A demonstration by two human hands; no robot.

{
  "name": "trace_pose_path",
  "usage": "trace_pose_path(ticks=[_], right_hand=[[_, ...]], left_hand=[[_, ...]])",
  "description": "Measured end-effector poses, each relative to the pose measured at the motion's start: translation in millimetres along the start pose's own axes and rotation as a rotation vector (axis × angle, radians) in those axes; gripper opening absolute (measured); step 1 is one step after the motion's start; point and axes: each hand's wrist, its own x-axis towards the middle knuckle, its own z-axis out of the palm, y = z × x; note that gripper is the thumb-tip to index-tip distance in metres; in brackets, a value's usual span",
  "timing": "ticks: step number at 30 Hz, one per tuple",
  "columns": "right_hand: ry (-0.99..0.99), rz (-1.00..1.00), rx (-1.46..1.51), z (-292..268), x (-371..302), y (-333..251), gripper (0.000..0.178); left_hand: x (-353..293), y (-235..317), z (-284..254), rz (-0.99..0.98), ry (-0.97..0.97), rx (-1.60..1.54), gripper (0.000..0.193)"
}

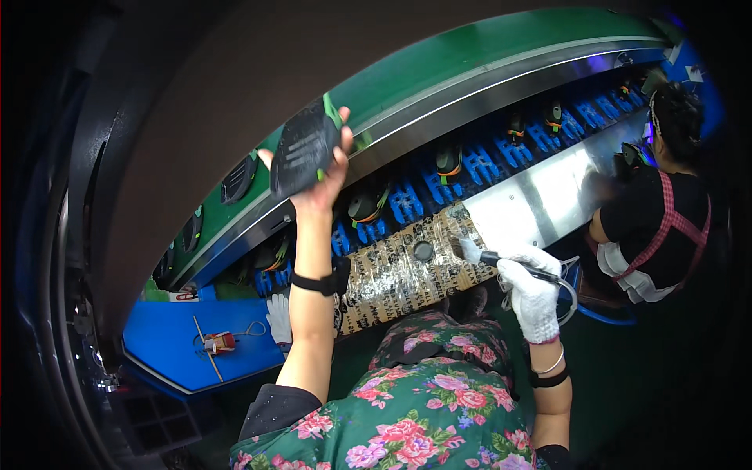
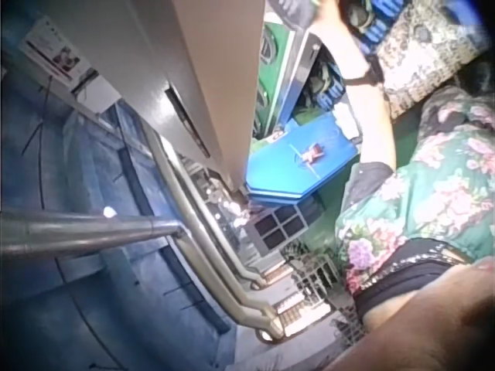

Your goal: Applying adhesive or primer to the bottom of shoe soles using a brush.

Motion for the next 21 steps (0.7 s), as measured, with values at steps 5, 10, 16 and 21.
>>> trace_pose_path(ticks=[5, 10, 16, 21], right_hand=[[-0.036, 0.012, -0.087, 7.3, 0.9, 17.0, 0.022], [-0.052, 0.039, -0.081, 7.0, 5.5, 36.7, 0.022], [-0.029, 0.076, -0.027, -1.0, 10.3, 43.0, 0.023], [0.021, 0.116, 0.107, -16.2, 15.9, 42.7, 0.022]], left_hand=[[12.4, 46.5, -12.5, 0.126, 0.467, -0.392, 0.077], [30.7, 70.6, -26.9, 0.281, 0.391, -0.384, 0.090], [15.1, -17.7, -6.8, 0.473, 0.464, -0.268, 0.106], [70.4, -78.1, -12.4, 0.191, 0.487, 0.566, 0.076]])
